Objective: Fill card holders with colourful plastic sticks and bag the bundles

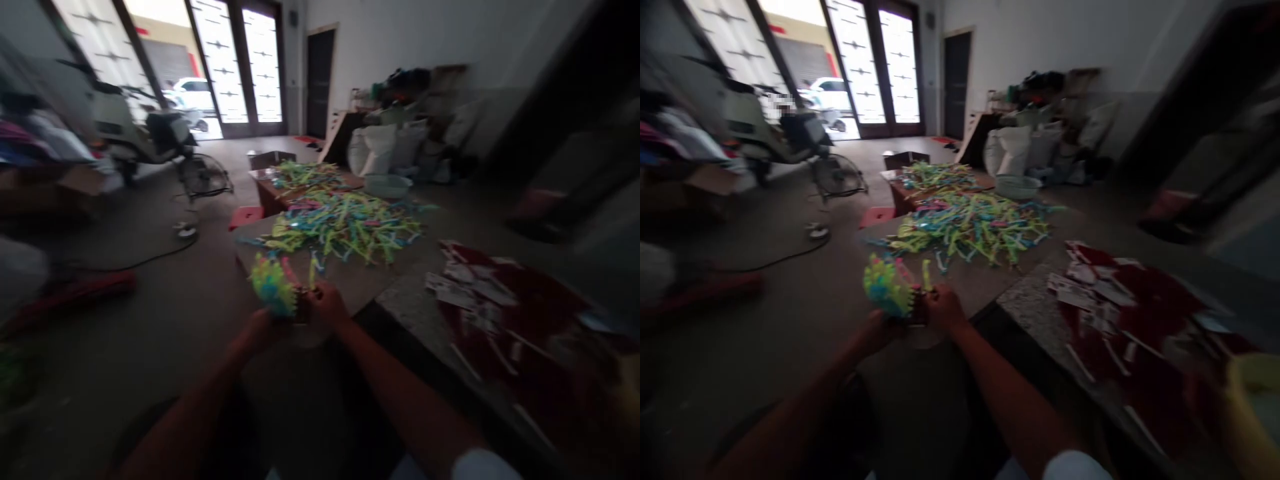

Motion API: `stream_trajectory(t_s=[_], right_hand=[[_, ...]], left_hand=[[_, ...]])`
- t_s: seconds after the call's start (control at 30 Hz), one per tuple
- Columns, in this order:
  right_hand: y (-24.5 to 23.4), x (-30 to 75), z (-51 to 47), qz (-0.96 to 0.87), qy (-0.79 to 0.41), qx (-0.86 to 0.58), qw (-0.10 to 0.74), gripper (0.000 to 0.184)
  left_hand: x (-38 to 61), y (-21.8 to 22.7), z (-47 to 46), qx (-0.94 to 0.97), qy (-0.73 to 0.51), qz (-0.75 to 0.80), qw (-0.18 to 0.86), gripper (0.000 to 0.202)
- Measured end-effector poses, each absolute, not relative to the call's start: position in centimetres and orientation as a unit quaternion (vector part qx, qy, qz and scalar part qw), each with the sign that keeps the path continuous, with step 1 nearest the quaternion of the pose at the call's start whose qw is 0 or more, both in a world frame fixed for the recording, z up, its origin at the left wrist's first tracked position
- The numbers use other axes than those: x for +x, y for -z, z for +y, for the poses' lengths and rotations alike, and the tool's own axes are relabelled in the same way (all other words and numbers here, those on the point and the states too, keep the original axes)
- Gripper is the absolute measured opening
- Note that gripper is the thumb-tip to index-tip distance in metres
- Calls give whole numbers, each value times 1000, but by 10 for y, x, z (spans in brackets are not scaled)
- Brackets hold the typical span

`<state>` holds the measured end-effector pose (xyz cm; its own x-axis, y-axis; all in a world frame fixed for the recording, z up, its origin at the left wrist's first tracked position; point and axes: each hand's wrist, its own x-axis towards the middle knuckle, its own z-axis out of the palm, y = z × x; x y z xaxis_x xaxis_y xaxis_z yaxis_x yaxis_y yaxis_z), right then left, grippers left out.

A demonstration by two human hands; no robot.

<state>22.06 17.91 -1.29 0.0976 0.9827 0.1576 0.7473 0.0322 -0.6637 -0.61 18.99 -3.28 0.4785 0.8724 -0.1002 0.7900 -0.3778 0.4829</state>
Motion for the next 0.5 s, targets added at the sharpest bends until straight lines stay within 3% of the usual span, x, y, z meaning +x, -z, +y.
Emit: stream_trajectory(t_s=[0.1,0.5], right_hand=[[28,226,187,-665,-194,-648,318,18],[30,214,184,-725,-92,-663,162,22]], left_hand=[[-11,27,186,826,-67,518,212,25],[-2,27,185,827,-57,520,205,25]])
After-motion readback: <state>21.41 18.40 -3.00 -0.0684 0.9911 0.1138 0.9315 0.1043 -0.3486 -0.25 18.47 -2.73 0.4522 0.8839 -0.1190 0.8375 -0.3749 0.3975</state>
